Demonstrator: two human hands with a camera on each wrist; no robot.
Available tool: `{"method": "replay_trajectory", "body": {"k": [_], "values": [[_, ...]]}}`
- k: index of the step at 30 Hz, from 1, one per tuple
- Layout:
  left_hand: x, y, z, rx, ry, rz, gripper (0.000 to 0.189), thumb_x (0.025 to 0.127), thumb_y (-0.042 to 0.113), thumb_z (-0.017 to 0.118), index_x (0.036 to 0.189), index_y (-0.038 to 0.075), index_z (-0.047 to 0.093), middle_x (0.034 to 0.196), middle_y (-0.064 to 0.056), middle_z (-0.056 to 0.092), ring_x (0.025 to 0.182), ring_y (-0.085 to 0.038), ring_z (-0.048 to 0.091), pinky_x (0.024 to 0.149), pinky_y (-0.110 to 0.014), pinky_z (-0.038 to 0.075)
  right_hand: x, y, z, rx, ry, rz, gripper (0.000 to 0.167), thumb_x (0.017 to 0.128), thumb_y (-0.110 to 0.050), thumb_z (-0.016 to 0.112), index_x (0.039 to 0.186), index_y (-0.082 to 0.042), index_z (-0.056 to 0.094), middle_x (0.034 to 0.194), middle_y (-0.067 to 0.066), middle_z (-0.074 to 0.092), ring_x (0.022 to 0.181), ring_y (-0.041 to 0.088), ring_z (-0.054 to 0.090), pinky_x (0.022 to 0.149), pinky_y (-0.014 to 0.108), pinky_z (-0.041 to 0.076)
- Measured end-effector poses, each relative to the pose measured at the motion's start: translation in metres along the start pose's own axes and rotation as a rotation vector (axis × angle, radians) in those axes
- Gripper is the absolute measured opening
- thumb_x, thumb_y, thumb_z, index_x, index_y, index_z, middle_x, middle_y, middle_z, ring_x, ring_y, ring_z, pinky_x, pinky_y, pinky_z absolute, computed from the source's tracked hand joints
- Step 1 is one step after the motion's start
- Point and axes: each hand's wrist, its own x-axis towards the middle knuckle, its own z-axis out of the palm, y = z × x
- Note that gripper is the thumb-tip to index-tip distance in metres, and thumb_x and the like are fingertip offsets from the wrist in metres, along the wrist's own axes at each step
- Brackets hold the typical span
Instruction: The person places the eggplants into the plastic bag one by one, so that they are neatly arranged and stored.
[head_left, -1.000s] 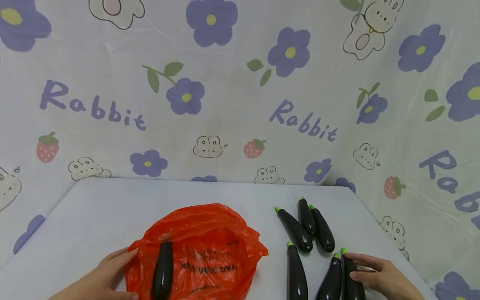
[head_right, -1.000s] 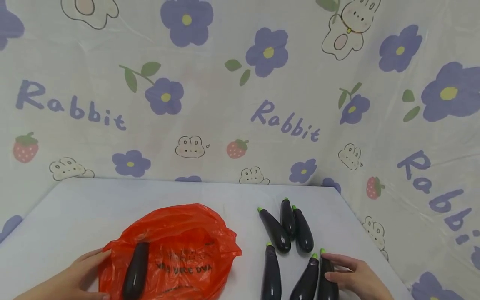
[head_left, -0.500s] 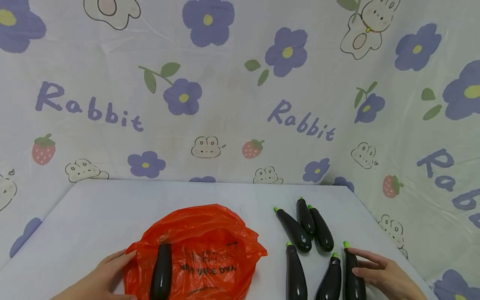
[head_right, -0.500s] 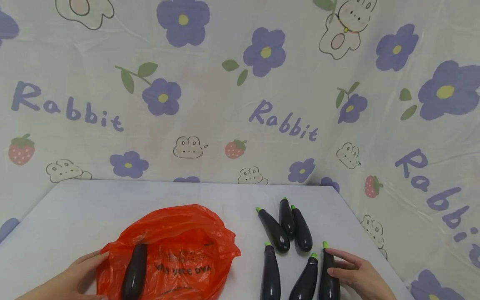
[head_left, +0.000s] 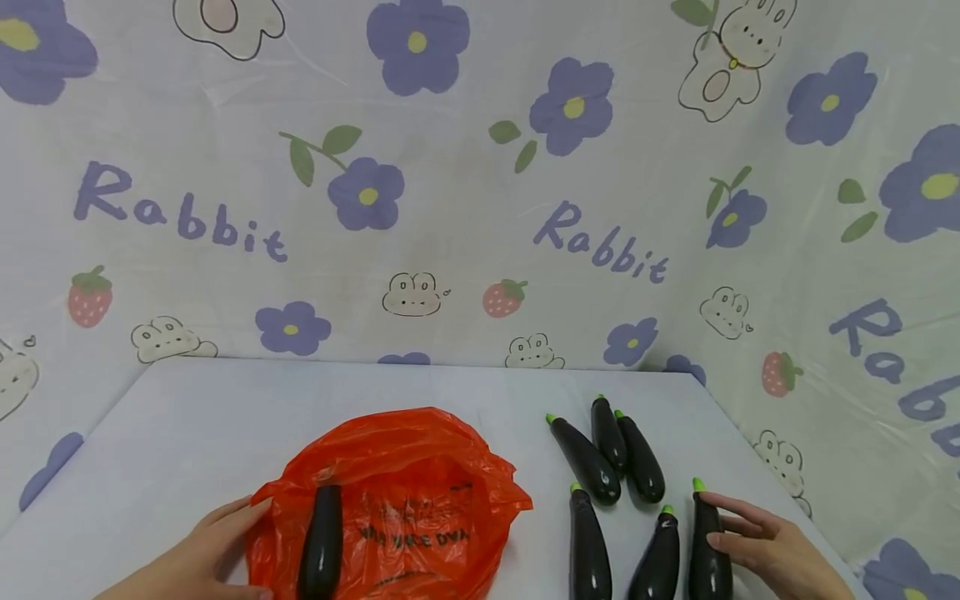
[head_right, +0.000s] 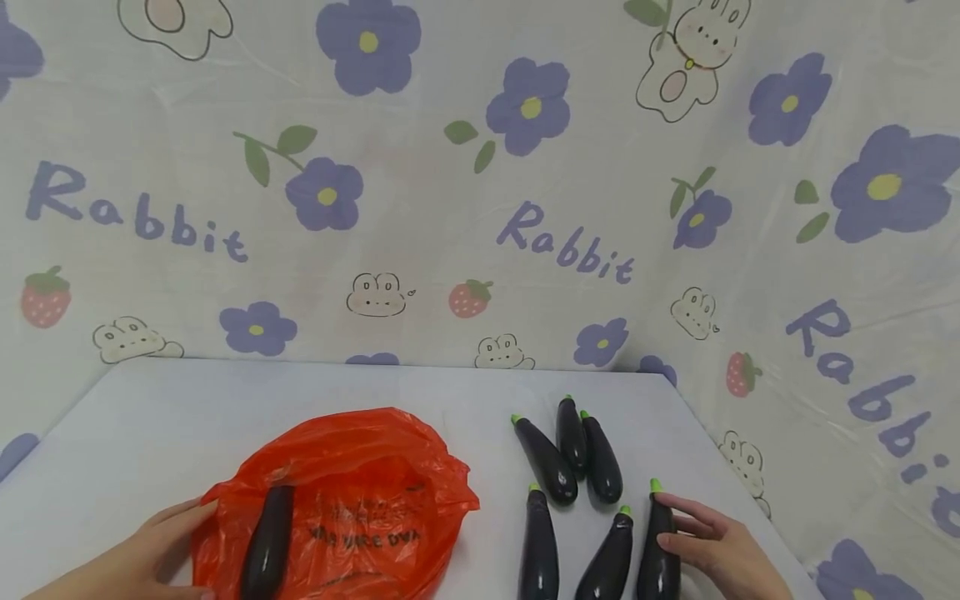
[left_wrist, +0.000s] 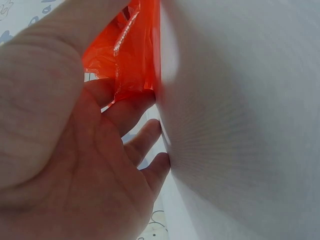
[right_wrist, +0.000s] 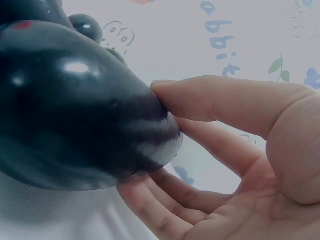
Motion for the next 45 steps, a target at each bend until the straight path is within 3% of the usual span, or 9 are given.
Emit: {"method": "replay_trajectory", "body": {"k": [3, 10, 14, 17, 21, 25, 30, 38, 45], "values": [[0.001, 0.000, 0.000, 0.007, 0.002, 0.011, 0.113, 0.063, 0.042, 0.090, 0.151, 0.000, 0.033, 0.149, -0.027, 0.027, 0.130, -0.053, 0.027, 0.083, -0.059, 0.052, -0.002, -0.001, -0.002, 0.034, 0.002, -0.014, 0.074, 0.089, -0.027, 0.076, 0.151, -0.010, 0.039, 0.154, 0.033, 0.019, 0.136, 0.056, 0.020, 0.103, 0.062, 0.034], [0.002, 0.003, 0.000, 0.025, 0.009, -0.007, 0.112, 0.062, 0.042, 0.090, 0.150, 0.000, 0.034, 0.148, -0.027, 0.028, 0.129, -0.052, 0.029, 0.083, -0.060, 0.051, -0.006, -0.005, -0.002, 0.146, 0.074, -0.047, 0.078, 0.086, -0.021, 0.079, 0.151, -0.010, 0.039, 0.154, 0.029, 0.024, 0.137, 0.052, 0.025, 0.105, 0.060, 0.032], [0.002, 0.003, 0.000, 0.024, 0.010, -0.013, 0.112, 0.063, 0.043, 0.089, 0.150, 0.001, 0.034, 0.148, -0.027, 0.028, 0.129, -0.052, 0.030, 0.082, -0.060, 0.052, -0.009, -0.006, -0.004, 0.251, 0.062, -0.058, 0.069, 0.087, -0.018, 0.077, 0.148, -0.022, 0.045, 0.145, 0.013, 0.046, 0.122, 0.026, 0.053, 0.106, 0.050, 0.037], [0.001, 0.002, 0.001, 0.023, 0.006, -0.011, 0.110, 0.065, 0.042, 0.089, 0.151, 0.001, 0.033, 0.148, -0.027, 0.028, 0.128, -0.052, 0.030, 0.083, -0.060, 0.052, -0.012, -0.004, -0.004, 0.344, 0.042, -0.066, 0.052, 0.089, -0.016, 0.076, 0.134, -0.034, 0.058, 0.127, -0.008, 0.055, 0.103, 0.003, 0.059, 0.100, 0.038, 0.046], [0.000, 0.003, 0.002, 0.005, -0.004, -0.010, 0.106, 0.068, 0.039, 0.088, 0.151, 0.002, 0.033, 0.148, -0.028, 0.027, 0.127, -0.053, 0.030, 0.083, -0.061, 0.051, -0.016, -0.004, -0.003, 0.449, 0.033, -0.090, 0.040, 0.090, -0.011, 0.073, 0.115, -0.041, 0.066, 0.113, -0.017, 0.057, 0.100, 0.001, 0.062, 0.093, 0.030, 0.050], [0.002, 0.003, 0.001, 0.010, -0.004, -0.001, 0.106, 0.068, 0.038, 0.088, 0.151, 0.001, 0.034, 0.148, -0.028, 0.027, 0.127, -0.053, 0.030, 0.083, -0.062, 0.051, -0.017, -0.008, 0.001, 0.457, 0.054, -0.078, 0.046, 0.088, -0.013, 0.076, 0.122, -0.042, 0.064, 0.133, -0.007, 0.048, 0.100, 0.001, 0.061, 0.094, 0.030, 0.049], [0.002, 0.002, 0.000, 0.019, -0.003, 0.014, 0.106, 0.069, 0.037, 0.088, 0.150, -0.002, 0.033, 0.147, -0.030, 0.028, 0.127, -0.054, 0.029, 0.081, -0.060, 0.052, -0.017, -0.017, 0.010, 0.485, 0.063, -0.056, 0.061, 0.085, -0.013, 0.079, 0.135, -0.039, 0.056, 0.158, 0.012, 0.019, 0.100, 0.002, 0.061, 0.098, 0.032, 0.046], [0.001, 0.000, 0.001, 0.006, -0.006, 0.005, 0.103, 0.073, 0.037, 0.086, 0.151, -0.001, 0.030, 0.148, -0.030, 0.026, 0.128, -0.054, 0.029, 0.084, -0.062, 0.050, -0.023, -0.027, 0.021, 0.521, 0.061, -0.078, 0.052, 0.087, -0.011, 0.077, 0.126, -0.043, 0.063, 0.158, 0.018, 0.012, 0.102, 0.006, 0.061, 0.100, 0.033, 0.045], [-0.001, 0.002, 0.001, -0.005, 0.000, 0.002, 0.105, 0.071, 0.036, 0.087, 0.151, -0.002, 0.030, 0.148, -0.030, 0.026, 0.127, -0.054, 0.029, 0.081, -0.059, 0.053, -0.028, -0.042, 0.037, 0.496, 0.084, -0.120, 0.058, 0.087, -0.013, 0.077, 0.135, -0.038, 0.058, 0.144, 0.011, 0.036, 0.106, 0.009, 0.062, 0.095, 0.029, 0.049]]}}
